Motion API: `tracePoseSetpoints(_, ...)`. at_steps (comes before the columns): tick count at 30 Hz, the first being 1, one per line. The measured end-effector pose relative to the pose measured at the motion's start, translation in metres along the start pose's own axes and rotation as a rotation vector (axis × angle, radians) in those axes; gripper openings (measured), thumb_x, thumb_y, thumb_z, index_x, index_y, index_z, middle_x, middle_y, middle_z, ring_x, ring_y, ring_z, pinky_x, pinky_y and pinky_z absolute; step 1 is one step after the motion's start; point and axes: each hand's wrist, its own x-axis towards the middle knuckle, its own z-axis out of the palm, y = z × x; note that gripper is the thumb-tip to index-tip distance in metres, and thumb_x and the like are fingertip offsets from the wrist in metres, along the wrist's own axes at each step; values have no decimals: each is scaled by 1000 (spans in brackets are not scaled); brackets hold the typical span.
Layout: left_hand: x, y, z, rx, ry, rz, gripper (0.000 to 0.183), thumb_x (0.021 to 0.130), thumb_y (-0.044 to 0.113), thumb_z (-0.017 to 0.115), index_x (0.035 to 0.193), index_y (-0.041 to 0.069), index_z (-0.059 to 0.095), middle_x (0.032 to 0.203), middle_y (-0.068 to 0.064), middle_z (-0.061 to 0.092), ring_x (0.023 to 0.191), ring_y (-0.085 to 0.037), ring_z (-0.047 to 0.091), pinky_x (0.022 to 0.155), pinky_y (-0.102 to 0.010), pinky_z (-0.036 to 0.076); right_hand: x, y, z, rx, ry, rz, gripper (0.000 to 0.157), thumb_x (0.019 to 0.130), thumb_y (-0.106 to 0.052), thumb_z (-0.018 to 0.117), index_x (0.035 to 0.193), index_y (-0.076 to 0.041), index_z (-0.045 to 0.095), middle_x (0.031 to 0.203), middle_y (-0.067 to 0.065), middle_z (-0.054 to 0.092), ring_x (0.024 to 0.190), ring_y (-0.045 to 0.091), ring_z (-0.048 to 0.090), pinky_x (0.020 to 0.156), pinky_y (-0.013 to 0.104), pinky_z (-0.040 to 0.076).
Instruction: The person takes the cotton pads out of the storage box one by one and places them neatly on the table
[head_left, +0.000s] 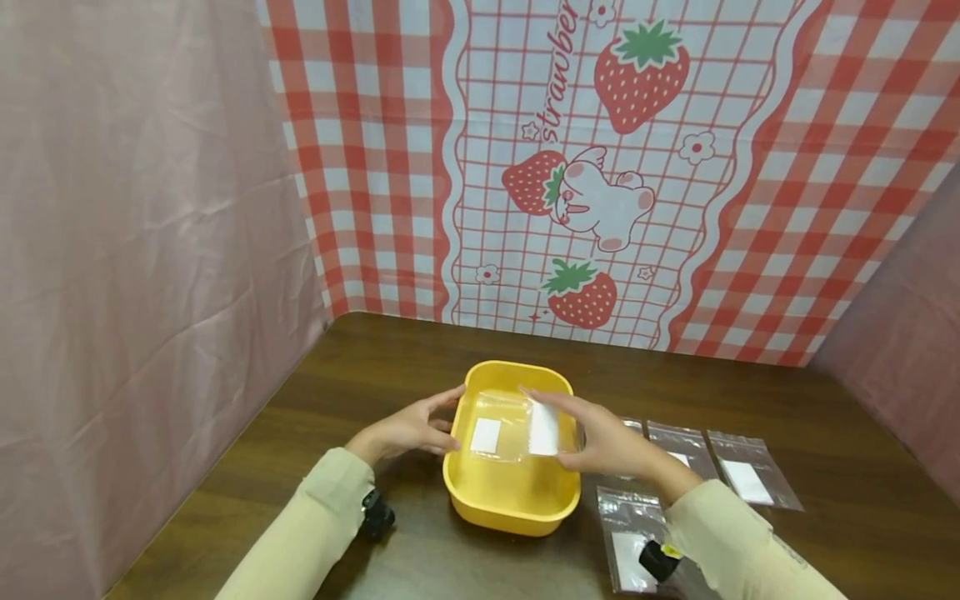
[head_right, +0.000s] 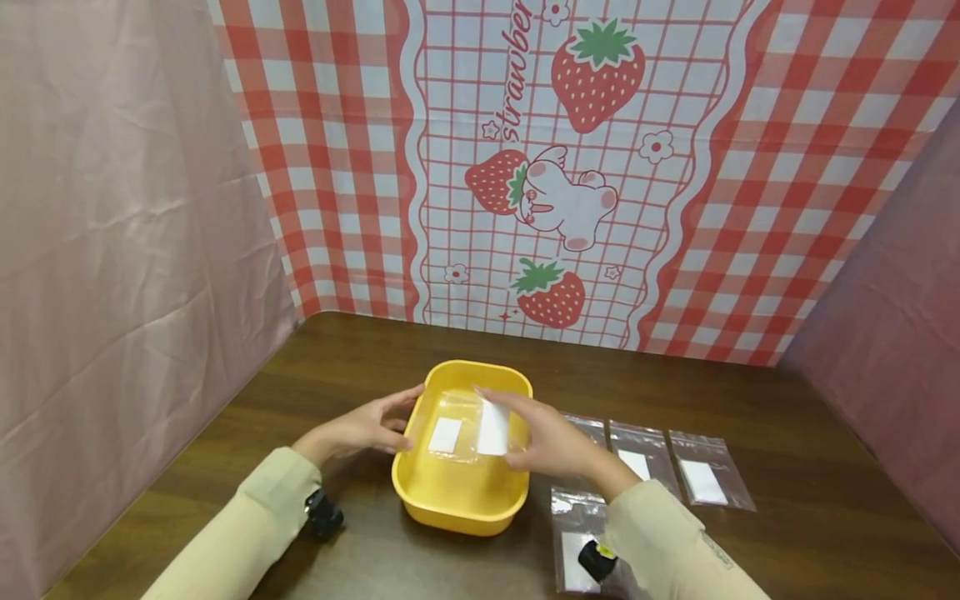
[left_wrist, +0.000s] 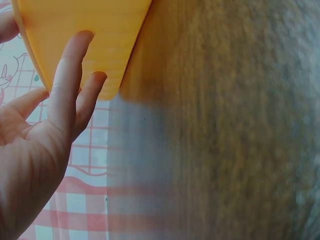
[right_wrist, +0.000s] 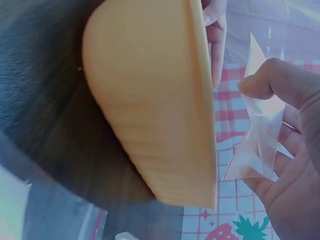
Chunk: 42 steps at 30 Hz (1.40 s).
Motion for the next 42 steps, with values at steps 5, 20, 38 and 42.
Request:
tracePoseSetpoints(5,0,0,-2,6,5,-8,90,79,-7,67,150,10,15,147,-23,17,111,-34,52,77,-39,54,-15,0,3,-17,41,6,84,69,-2,77,142,-21,40,139,6,44,123,28,42,95,51,39)
tracePoseSetpoints(20,0,2,-2,5,-5,-13,90,79,-6,67,150,11,14,147,-20,19,109,-34,53,78,-38,53,-81,9,7,-153,159,-89,89,61,1,80,140,-12,42,138,5,46,122,20,45,94,33,43)
tracePoseSetpoints(38,0,3,0,21,15,-31,89,80,-5,68,150,13,16,147,-19,19,107,-32,55,78,-37,54,-158,34,-12,-218,142,14,89,62,-3,83,140,-9,42,137,1,46,124,-7,32,80,17,46)
tracePoseSetpoints(42,-1,2,-1,23,19,-36,89,80,-4,68,150,14,16,147,-19,19,107,-32,55,78,-38,53,-173,46,-17,-191,110,47,86,65,-9,84,140,-7,42,138,-5,45,122,-12,30,75,18,47)
